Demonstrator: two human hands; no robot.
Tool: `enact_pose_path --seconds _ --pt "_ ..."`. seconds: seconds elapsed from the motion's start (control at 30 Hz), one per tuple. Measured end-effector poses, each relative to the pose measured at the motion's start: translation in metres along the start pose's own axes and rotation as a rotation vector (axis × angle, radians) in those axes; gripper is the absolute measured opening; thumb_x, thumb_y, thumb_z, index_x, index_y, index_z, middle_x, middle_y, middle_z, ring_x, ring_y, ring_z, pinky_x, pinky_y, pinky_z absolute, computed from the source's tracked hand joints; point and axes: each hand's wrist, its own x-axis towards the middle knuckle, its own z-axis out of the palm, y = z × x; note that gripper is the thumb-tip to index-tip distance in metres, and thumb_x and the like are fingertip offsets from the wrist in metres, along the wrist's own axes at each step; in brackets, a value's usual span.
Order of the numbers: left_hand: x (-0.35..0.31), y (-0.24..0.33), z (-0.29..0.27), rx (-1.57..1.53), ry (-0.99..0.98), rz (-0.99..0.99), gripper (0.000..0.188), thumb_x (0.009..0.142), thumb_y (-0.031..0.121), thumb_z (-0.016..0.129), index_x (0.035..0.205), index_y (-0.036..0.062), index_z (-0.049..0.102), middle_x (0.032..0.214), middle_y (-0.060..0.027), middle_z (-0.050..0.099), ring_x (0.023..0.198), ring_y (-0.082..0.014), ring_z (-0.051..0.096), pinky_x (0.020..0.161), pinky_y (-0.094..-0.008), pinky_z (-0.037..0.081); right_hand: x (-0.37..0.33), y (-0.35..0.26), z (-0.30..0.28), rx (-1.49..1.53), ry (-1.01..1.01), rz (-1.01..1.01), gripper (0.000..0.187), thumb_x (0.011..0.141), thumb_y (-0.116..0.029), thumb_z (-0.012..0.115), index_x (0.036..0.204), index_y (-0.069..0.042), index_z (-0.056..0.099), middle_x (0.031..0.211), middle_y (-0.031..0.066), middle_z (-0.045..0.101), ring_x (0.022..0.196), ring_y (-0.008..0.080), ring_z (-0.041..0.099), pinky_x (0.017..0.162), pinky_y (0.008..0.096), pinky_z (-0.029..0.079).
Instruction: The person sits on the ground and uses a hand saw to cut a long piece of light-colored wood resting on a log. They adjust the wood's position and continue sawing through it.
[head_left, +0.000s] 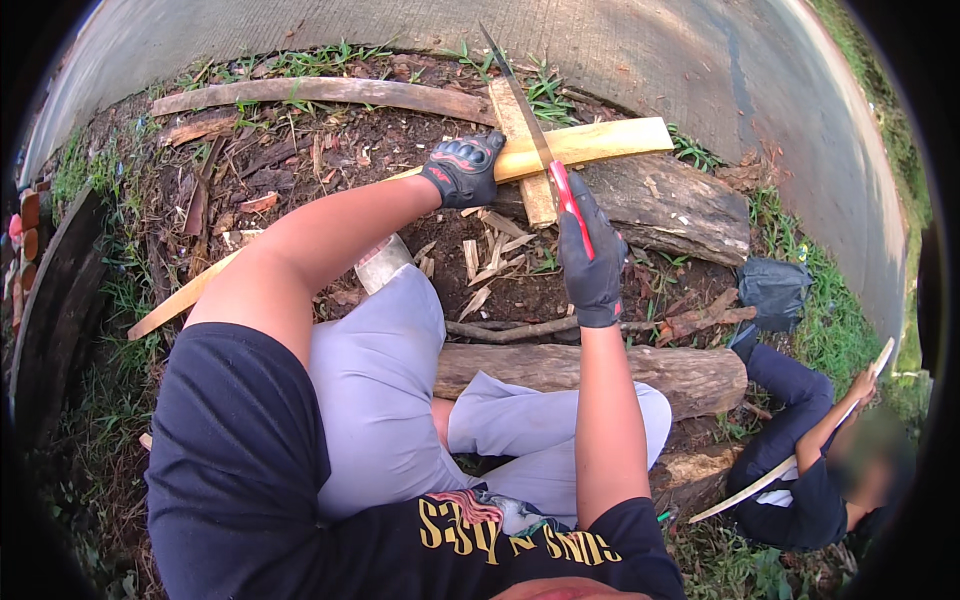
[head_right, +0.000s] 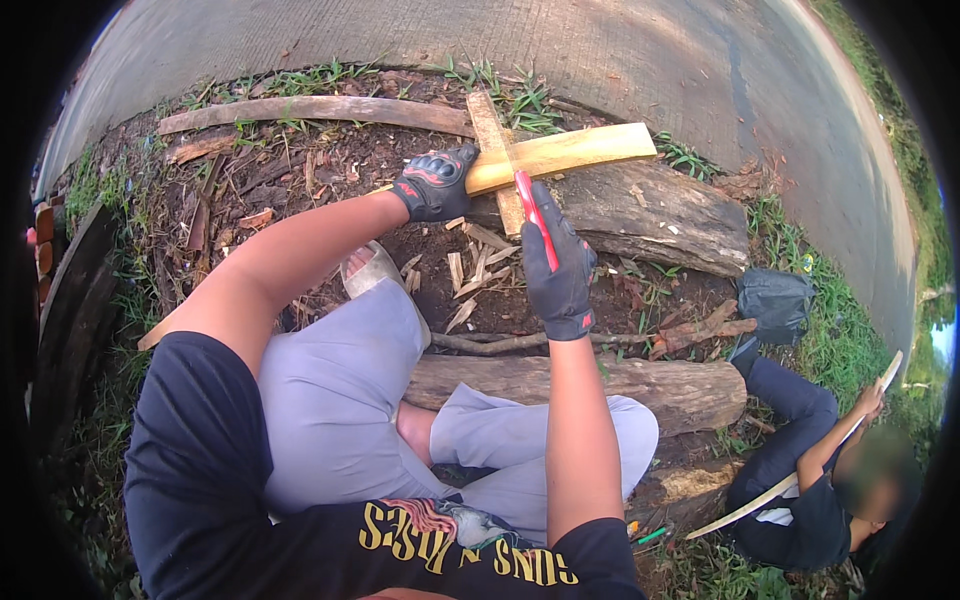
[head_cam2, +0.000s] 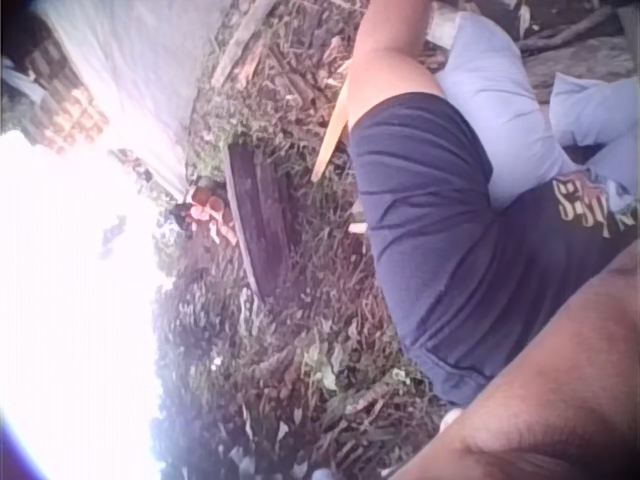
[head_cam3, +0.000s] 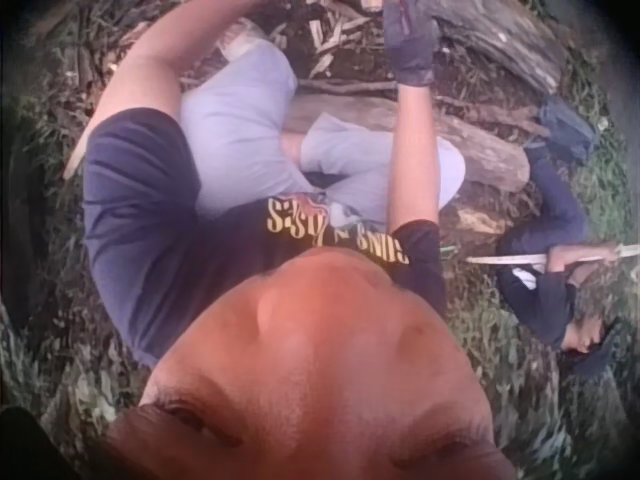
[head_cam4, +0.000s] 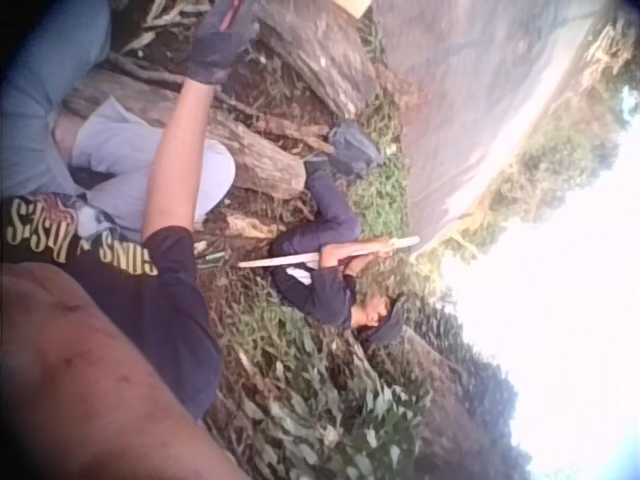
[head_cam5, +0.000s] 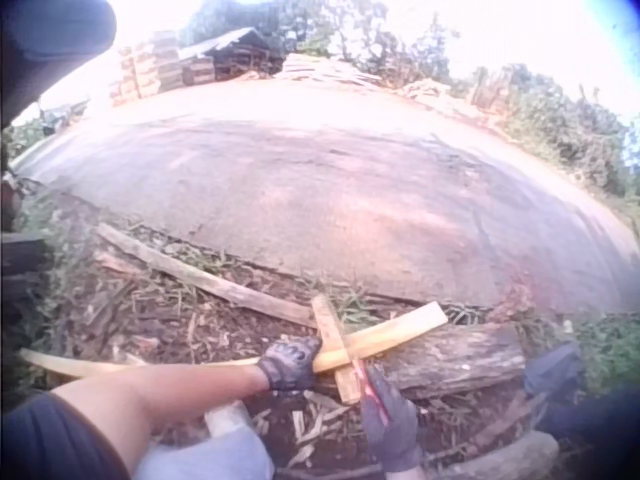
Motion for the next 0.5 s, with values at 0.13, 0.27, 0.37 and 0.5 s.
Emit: enact_pose_path --seconds 0.13,0.27,0.37,0.5 --pt "0.006 -0.002 -0.015 -0.032 -0.095 0.035 0.06 0.085 0.033 0.074 0.136 0.0041 0.059 0.128 -0.0252 0.072 0.12 -0.0432 0.07 0.103 -0.0524 0.056 0.04 -0.005 0.007 -0.026 0.002 -0.034 0.045 0.105 -0.015 0.064 0.149 -0.008 0.064 0.134 0.0226 0.074 0.114 0.0378 0.076 0.093 0.0431 0.059" --pt "0.019 -0.026 -0.018 -0.085 -0.133 0.126 0.065 0.08 0.039 0.081 0.132 0.004 0.063 0.122 -0.0257 0.074 0.115 -0.0431 0.072 0.098 -0.0507 0.058 0.025 -0.022 -0.003 0.002 -0.002 0.125 0.045 0.104 -0.014 0.064 0.15 -0.008 0.064 0.135 0.0235 0.073 0.115 0.038 0.076 0.094 0.0438 0.059" --pt "0.019 -0.025 -0.015 -0.115 -0.173 0.161 0.068 0.079 0.034 0.08 0.134 0.0013 0.059 0.121 -0.0268 0.072 0.115 -0.0445 0.071 0.097 -0.0521 0.057 -0.022 -0.045 -0.027 -0.043 -0.009 0.136 0.046 0.105 -0.012 0.063 0.15 -0.006 0.063 0.14 0.0222 0.071 0.123 0.0378 0.073 0.101 0.0438 0.057" --pt "0.021 -0.028 -0.019 -0.106 -0.172 0.16 0.067 0.079 0.034 0.08 0.135 0.0028 0.059 0.12 -0.0268 0.073 0.114 -0.0443 0.071 0.096 -0.0525 0.057 -0.084 -0.072 -0.064 -0.097 -0.072 0.176 0.047 0.104 -0.01 0.061 0.151 -0.003 0.062 0.145 0.02 0.069 0.131 0.0368 0.07 0.108 0.0425 0.054"
